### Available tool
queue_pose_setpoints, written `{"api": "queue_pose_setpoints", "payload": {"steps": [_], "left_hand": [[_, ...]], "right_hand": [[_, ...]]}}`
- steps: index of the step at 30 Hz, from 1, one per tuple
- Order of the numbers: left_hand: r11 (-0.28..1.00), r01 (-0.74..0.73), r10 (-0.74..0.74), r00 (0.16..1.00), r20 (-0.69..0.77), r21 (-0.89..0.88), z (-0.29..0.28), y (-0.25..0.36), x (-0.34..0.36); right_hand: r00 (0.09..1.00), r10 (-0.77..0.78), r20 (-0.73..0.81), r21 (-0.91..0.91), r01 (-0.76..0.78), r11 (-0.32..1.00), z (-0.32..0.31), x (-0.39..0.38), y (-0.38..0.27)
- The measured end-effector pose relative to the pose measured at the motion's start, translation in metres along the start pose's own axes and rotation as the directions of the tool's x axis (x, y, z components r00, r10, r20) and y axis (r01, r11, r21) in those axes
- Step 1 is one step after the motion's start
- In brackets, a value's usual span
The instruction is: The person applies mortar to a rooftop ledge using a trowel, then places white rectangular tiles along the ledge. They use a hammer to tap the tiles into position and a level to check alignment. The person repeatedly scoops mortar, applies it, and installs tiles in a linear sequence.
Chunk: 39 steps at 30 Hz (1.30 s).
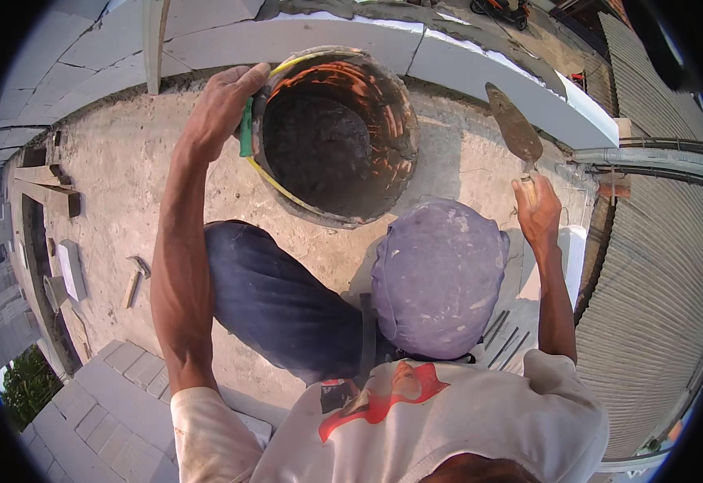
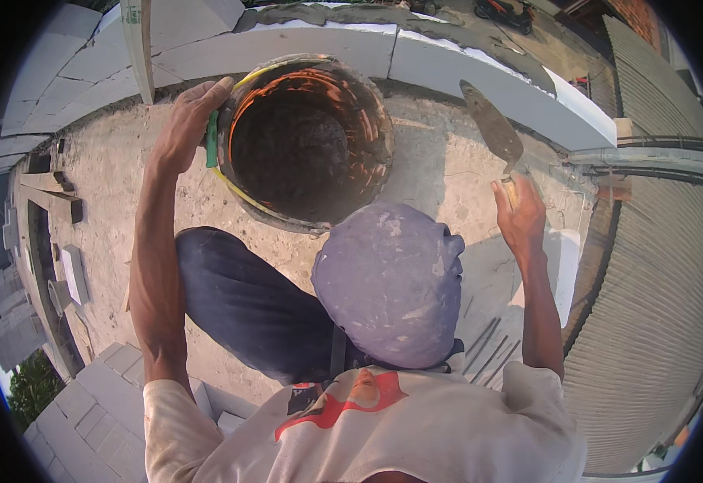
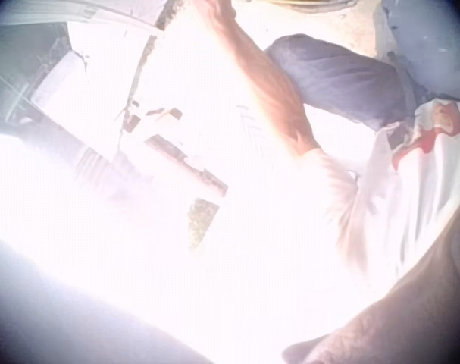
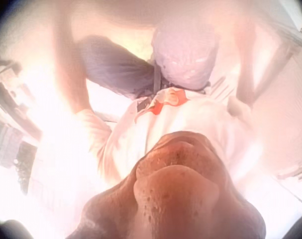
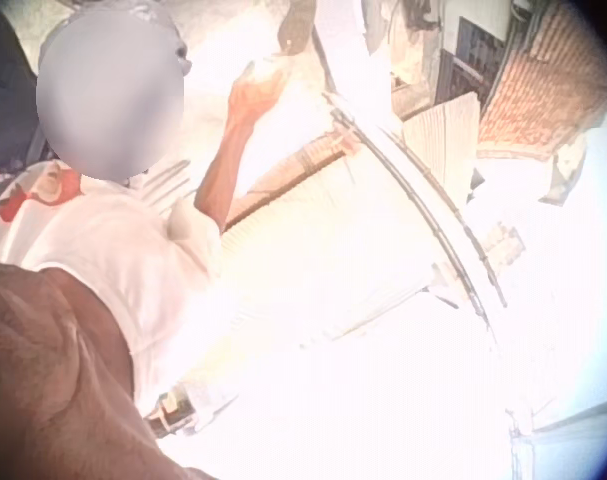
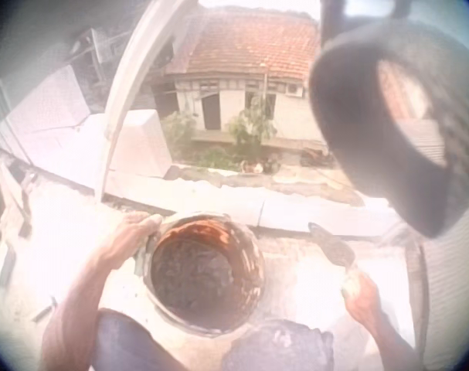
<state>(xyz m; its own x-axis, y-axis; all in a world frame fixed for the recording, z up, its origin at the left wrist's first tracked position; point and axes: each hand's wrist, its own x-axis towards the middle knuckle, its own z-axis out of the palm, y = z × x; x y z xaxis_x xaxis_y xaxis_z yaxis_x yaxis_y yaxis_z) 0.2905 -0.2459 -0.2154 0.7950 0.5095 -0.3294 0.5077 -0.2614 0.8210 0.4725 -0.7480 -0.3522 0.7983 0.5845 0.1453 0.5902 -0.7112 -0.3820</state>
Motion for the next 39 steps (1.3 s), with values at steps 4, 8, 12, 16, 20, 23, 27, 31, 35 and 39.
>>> {"api": "queue_pose_setpoints", "payload": {"steps": [4, 8, 12, 16, 20, 23, 27, 31, 35, 39], "left_hand": [[0.991, -0.100, 0.099, 0.995, 0.006, 0.093, 0.005, -0.009, 0.011], [0.963, -0.180, 0.190, 0.981, -0.029, 0.201, 0.008, -0.024, 0.014], [0.981, -0.111, 0.111, 0.994, 0.003, 0.157, 0.004, -0.018, -0.001], [0.986, -0.150, 0.152, 0.988, -0.025, 0.075, 0.003, -0.024, -0.007], [0.999, -0.032, 0.032, 0.999, 0.011, 0.016, -0.005, -0.018, -0.010], [1.000, -0.009, 0.009, 1.000, -0.025, -0.026, -0.008, -0.022, -0.009], [0.996, 0.039, -0.044, 0.997, -0.056, -0.086, -0.014, -0.030, -0.010], [0.991, 0.090, -0.101, 0.988, -0.116, -0.100, -0.045, -0.078, -0.020], [0.967, 0.217, -0.237, 0.958, -0.159, -0.136, -0.079, -0.111, -0.061], [0.923, 0.354, -0.383, 0.880, -0.282, -0.151, -0.118, -0.144, -0.092]], "right_hand": [[0.927, -0.275, 0.255, 0.151, 0.243, 0.958, 0.020, 0.037, -0.107], [0.798, -0.490, 0.350, -0.066, 0.542, 0.838, 0.067, 0.073, -0.163], [0.678, -0.662, 0.319, -0.201, 0.731, 0.652, 0.097, 0.102, -0.192], [0.530, -0.757, 0.382, -0.220, 0.848, 0.482, 0.100, 0.087, -0.200], [0.444, -0.662, 0.604, -0.024, 0.840, 0.542, 0.080, 0.073, -0.208], [0.446, -0.678, 0.584, 0.208, 0.726, 0.656, 0.058, 0.083, -0.212], [0.496, -0.638, 0.589, 0.569, 0.306, 0.763, 0.052, 0.106, -0.195], [0.450, -0.579, 0.680, 0.555, 0.201, 0.807, 0.054, 0.124, -0.198], [0.524, -0.509, 0.683, 0.637, -0.086, 0.766, 0.055, 0.133, -0.217], [0.712, -0.376, 0.593, 0.744, -0.305, 0.595, 0.067, 0.143, -0.256]]}}
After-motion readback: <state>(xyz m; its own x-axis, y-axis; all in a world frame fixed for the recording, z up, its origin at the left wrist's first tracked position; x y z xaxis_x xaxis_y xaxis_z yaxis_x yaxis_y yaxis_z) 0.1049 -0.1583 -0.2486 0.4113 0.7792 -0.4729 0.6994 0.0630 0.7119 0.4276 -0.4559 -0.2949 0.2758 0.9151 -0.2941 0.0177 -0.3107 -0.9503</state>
